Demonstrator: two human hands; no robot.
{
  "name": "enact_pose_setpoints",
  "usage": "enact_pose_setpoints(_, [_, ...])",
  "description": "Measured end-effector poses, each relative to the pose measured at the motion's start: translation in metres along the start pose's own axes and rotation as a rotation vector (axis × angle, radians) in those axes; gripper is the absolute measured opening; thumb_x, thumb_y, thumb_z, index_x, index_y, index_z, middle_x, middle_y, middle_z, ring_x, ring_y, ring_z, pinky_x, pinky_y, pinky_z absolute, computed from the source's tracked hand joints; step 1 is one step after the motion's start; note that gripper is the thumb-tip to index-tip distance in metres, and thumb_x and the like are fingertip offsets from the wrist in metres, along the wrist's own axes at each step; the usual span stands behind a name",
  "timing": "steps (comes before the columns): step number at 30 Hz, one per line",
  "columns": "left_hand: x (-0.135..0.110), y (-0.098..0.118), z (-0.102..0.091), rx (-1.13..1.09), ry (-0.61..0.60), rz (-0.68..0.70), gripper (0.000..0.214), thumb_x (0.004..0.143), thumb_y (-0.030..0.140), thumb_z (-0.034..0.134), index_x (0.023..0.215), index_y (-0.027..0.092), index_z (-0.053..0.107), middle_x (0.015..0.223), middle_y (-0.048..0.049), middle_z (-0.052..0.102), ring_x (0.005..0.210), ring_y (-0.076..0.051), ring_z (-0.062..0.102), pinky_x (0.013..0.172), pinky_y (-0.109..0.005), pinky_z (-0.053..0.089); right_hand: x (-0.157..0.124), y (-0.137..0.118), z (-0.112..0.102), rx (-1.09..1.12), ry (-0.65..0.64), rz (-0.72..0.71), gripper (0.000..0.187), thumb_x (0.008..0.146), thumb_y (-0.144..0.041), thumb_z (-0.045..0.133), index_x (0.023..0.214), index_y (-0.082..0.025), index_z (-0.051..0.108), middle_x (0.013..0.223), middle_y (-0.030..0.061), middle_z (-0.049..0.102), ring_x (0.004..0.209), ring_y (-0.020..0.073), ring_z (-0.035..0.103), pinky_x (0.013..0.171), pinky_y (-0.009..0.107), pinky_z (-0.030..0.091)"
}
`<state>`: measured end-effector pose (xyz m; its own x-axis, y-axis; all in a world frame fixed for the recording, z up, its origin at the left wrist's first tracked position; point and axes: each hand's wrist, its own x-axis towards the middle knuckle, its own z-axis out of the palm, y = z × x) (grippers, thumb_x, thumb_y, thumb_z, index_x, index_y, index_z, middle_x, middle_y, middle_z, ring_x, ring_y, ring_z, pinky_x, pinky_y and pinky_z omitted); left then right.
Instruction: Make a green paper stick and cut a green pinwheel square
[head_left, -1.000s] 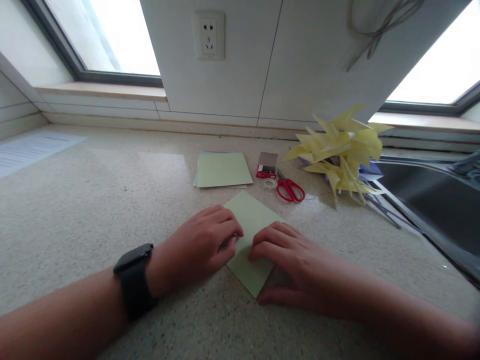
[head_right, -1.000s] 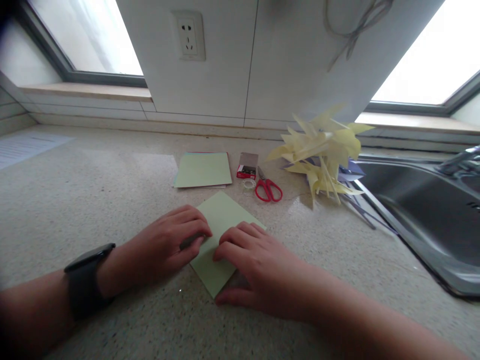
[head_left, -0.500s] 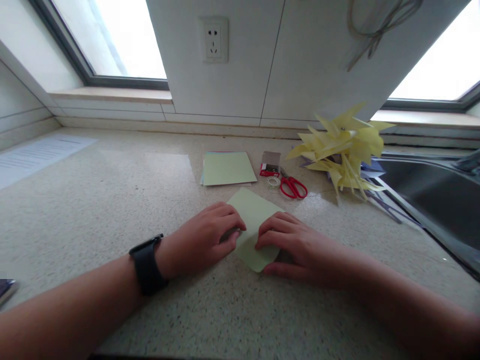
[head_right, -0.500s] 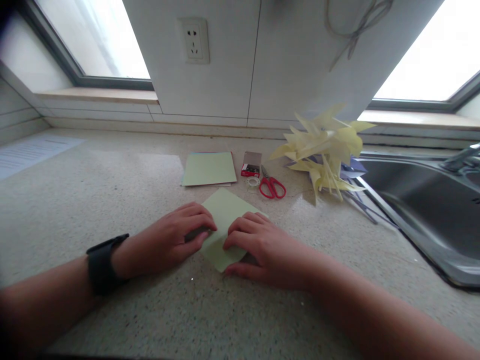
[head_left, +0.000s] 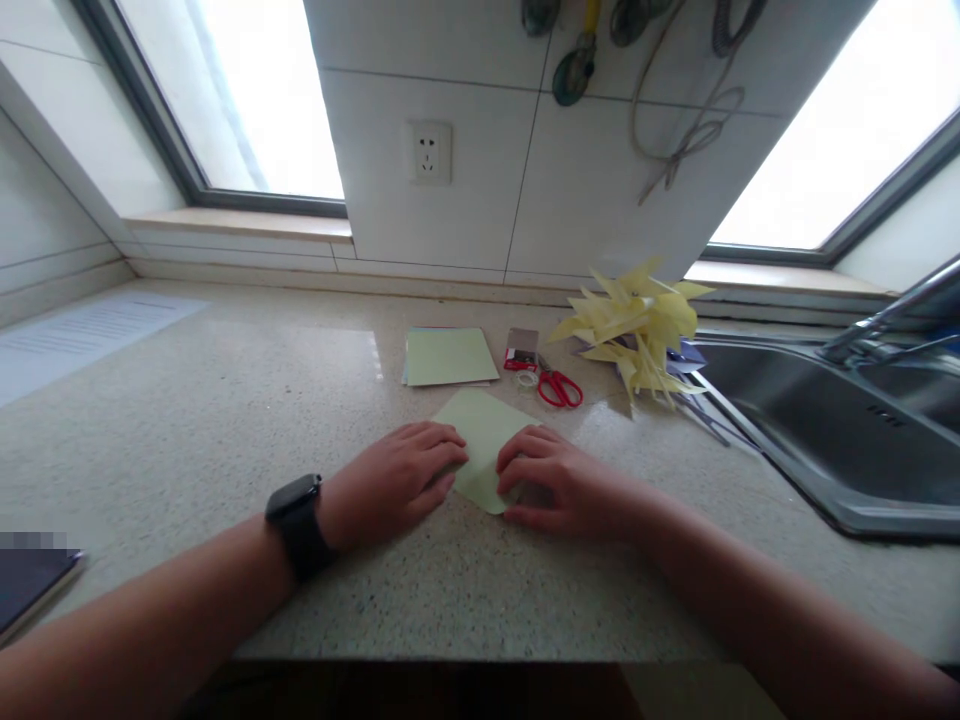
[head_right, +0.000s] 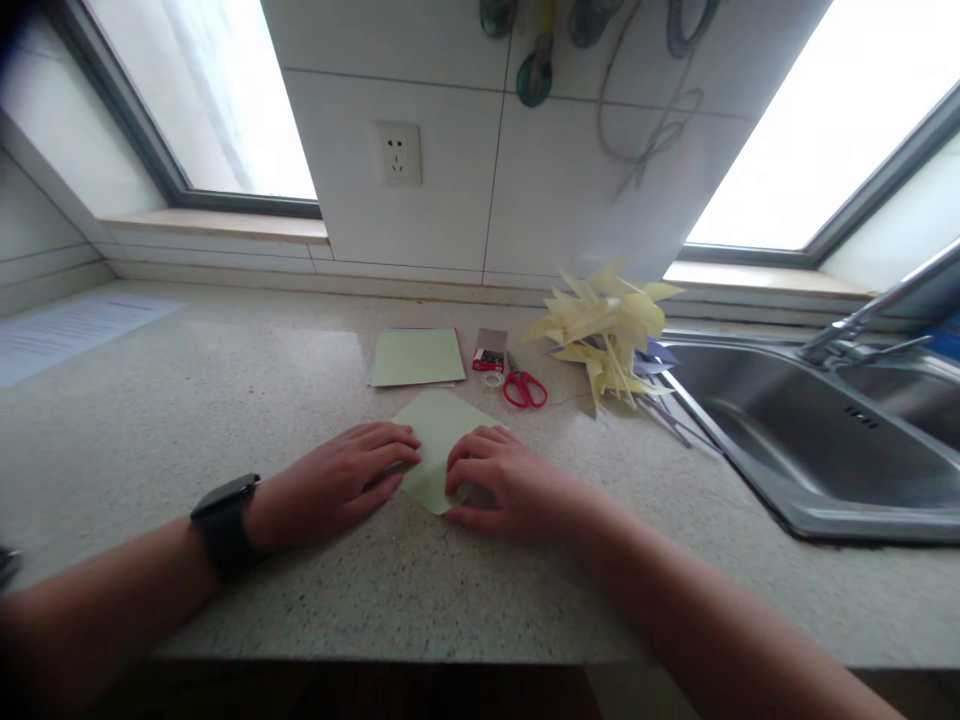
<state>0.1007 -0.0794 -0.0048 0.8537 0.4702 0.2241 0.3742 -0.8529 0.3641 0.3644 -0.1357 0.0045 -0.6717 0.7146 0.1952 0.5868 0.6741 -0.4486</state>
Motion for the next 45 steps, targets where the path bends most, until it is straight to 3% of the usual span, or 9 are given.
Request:
enact_pose_setpoints(4, [-0.008,0.024,0.009,0.058,0.068,-0.112,0.028,0.097,0.023,0.055,0.123,0.018,0.063,0.130,-0.0120,0.064,0.124,-0.028,0.057,0.109,-0.050,0.045,-0.003,-0.014,0.005,-0.028,0.021,0.003,0.004,0.091,-0.021,0.068,0.094,-0.021,0.070,0.101,0.0044,0.068,0.099,0.0188,0.060,0.094,0.037,0.044])
enact_pose_setpoints(9, [-0.033,0.053,0.020,0.073,0.057,-0.179,0.036,0.097,0.024,0.054,0.132,0.017,0.058,0.144,-0.0141,0.057,0.135,-0.030,0.051,0.113,-0.054,0.044,-0.016,-0.041,0.018,-0.038,0.080,0.103,0.009,0.089,-0.014,0.064,0.095,-0.020,0.068,0.094,0.0045,0.068,0.092,0.0196,0.060,0.087,0.035,0.046])
enact_pose_setpoints(18, [-0.066,0.081,0.024,0.149,-0.024,-0.096,0.049,0.097,0.026,0.055,0.145,0.020,0.048,0.157,-0.0127,0.046,0.145,-0.032,0.042,0.114,-0.058,0.044,-0.049,-0.089,0.062,-0.086,0.357,0.217,0.008,0.093,-0.016,0.059,0.094,-0.021,0.065,0.089,0.0049,0.069,0.084,0.0225,0.060,0.081,0.040,0.048])
enact_pose_setpoints(22, [-0.071,0.082,0.026,0.142,-0.034,-0.076,0.051,0.097,0.026,0.055,0.147,0.018,0.046,0.156,-0.0141,0.046,0.145,-0.032,0.042,0.114,-0.058,0.045,-0.051,-0.090,0.070,-0.150,0.426,0.268,0.007,0.095,-0.019,0.058,0.096,-0.022,0.065,0.089,0.0053,0.070,0.084,0.0237,0.061,0.080,0.041,0.048])
enact_pose_setpoints(32, [-0.075,0.078,0.026,0.165,-0.031,-0.026,0.046,0.098,0.027,0.053,0.142,0.017,0.049,0.151,-0.0167,0.050,0.146,-0.032,0.039,0.118,-0.054,0.040,-0.049,-0.092,0.071,-0.278,0.357,0.158,0.007,0.098,-0.019,0.056,0.094,-0.020,0.063,0.088,0.0035,0.069,0.083,0.0204,0.059,0.080,0.038,0.043])
enact_pose_setpoints(45, [-0.075,0.075,0.027,0.179,-0.036,0.003,0.041,0.098,0.028,0.051,0.138,0.017,0.052,0.146,-0.0172,0.052,0.137,-0.034,0.048,0.114,-0.057,0.045,-0.054,-0.090,0.076,-0.247,0.486,0.060,0.005,0.095,-0.014,0.063,0.097,-0.019,0.062,0.086,0.0020,0.071,0.077,0.0170,0.061,0.075,0.034,0.043])
